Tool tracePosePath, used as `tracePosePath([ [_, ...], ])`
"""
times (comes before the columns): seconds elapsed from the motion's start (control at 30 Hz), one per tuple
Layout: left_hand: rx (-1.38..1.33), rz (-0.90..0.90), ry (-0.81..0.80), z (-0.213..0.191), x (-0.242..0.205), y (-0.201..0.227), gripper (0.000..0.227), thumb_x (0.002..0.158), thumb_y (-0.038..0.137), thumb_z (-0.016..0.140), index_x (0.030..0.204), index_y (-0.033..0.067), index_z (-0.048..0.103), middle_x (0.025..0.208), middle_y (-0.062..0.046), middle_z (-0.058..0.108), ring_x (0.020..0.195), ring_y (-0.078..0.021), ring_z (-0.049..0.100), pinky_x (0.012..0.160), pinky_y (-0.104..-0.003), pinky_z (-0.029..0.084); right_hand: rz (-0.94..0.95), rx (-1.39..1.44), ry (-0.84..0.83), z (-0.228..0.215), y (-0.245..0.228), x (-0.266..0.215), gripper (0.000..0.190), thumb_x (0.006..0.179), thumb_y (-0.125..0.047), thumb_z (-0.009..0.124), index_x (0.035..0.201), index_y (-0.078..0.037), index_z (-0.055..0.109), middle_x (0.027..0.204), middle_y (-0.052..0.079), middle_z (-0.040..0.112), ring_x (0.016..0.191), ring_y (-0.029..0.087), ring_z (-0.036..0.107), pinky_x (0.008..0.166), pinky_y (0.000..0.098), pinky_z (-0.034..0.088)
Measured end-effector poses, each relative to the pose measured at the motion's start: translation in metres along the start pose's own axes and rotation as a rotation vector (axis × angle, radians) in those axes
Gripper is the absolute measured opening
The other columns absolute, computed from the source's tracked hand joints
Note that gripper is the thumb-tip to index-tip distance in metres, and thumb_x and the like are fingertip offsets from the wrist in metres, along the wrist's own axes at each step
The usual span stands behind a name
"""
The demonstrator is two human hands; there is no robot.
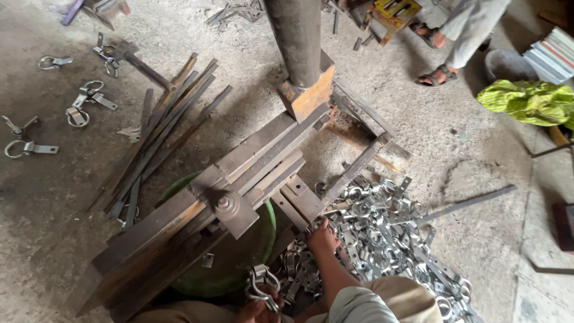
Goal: The person operates a manual metal press to shape small metal components. They pick up a metal piece from a pile, place it into the press die, and pull a long lever to activate the press. The finished metal parts are then dropped into a green bucket.
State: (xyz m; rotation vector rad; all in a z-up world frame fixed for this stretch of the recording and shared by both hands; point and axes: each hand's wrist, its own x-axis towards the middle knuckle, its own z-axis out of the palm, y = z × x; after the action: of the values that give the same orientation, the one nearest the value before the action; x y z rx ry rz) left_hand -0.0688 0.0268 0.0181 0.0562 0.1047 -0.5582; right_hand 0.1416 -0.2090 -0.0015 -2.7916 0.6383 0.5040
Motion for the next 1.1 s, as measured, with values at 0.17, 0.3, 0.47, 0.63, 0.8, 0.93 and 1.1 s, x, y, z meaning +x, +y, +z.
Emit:
tracePosePath([
  [0.17, 0.076, 0.003, -0.056, -0.014, -0.001, 0.001, 0.045, 0.091, 0.022, 0.065, 0.124, -0.0014, 0.045, 0.114, -0.023, 0.061, 0.078, -0.0295, 0.073, 0.064, -0.041, 0.062, 0.001, 0.061, -0.058, 0.001, -0.012, 0.005, 0.101, 0.086, -0.041, 0.072, 0.162, -0.015, 0.011, 0.139, 0.013, 0.062, 0.132, 0.030, 0.058, 0.108, 0.0628, 0.037],
  [0.3, 0.050, 0.004, -0.071, -0.011, -0.001, 0.003, 0.042, 0.092, 0.022, 0.065, 0.123, 0.0007, 0.046, 0.114, -0.022, 0.062, 0.069, -0.0274, 0.071, 0.054, -0.038, 0.059, 0.019, -0.022, -0.164, 0.000, -0.014, 0.009, 0.102, 0.088, -0.035, 0.072, 0.165, -0.017, 0.008, 0.141, 0.014, 0.063, 0.133, 0.030, 0.057, 0.113, 0.0657, 0.030],
  [0.47, 0.134, -0.073, -0.045, -0.019, -0.003, 0.012, 0.043, 0.094, 0.025, 0.067, 0.124, 0.0018, 0.046, 0.115, -0.020, 0.061, 0.079, -0.0266, 0.070, 0.066, -0.041, 0.059, -0.029, -0.038, -0.158, -0.008, -0.007, 0.015, 0.080, 0.093, -0.038, 0.062, 0.160, -0.029, 0.018, 0.142, 0.009, 0.064, 0.133, 0.027, 0.060, 0.117, 0.0647, 0.028],
  [0.63, 0.111, -0.252, 0.107, -0.024, -0.001, 0.015, 0.041, 0.088, 0.033, 0.065, 0.117, 0.0088, 0.048, 0.115, -0.014, 0.060, 0.089, -0.0264, 0.069, 0.082, -0.049, 0.060, 0.045, 0.123, -0.202, -0.010, -0.007, 0.005, 0.085, 0.088, -0.042, 0.071, 0.157, -0.027, 0.024, 0.140, 0.011, 0.064, 0.131, 0.032, 0.061, 0.115, 0.0693, 0.028],
  [0.8, 0.066, -0.262, -0.050, -0.027, 0.007, 0.022, 0.036, 0.100, 0.030, 0.062, 0.124, 0.0063, 0.050, 0.120, -0.015, 0.057, 0.067, -0.0169, 0.060, 0.064, -0.039, 0.052, 0.013, 0.045, -0.143, 0.001, -0.021, 0.007, 0.102, 0.087, -0.037, 0.069, 0.164, -0.021, 0.004, 0.140, 0.009, 0.063, 0.129, 0.030, 0.061, 0.119, 0.0726, 0.015],
  [0.93, 0.085, -0.220, 0.056, -0.030, 0.005, 0.011, 0.035, 0.098, 0.032, 0.061, 0.121, 0.0075, 0.050, 0.111, -0.016, 0.056, 0.069, -0.0214, 0.059, 0.068, -0.046, 0.053, -0.036, -0.030, -0.145, 0.009, -0.023, -0.001, 0.103, 0.088, -0.037, 0.067, 0.168, -0.017, 0.006, 0.138, 0.010, 0.068, 0.126, 0.029, 0.065, 0.123, 0.0713, 0.016],
  [1.1, 0.024, -0.205, 0.171, -0.031, -0.005, 0.008, 0.035, 0.095, 0.032, 0.061, 0.117, 0.0069, 0.050, 0.111, -0.018, 0.057, 0.071, -0.0281, 0.063, 0.063, -0.047, 0.052, -0.059, 0.033, -0.134, 0.017, -0.020, -0.006, 0.097, 0.088, -0.041, 0.071, 0.161, -0.016, 0.012, 0.159, 0.011, 0.043, 0.135, 0.032, 0.055, 0.115, 0.0719, 0.020],
])
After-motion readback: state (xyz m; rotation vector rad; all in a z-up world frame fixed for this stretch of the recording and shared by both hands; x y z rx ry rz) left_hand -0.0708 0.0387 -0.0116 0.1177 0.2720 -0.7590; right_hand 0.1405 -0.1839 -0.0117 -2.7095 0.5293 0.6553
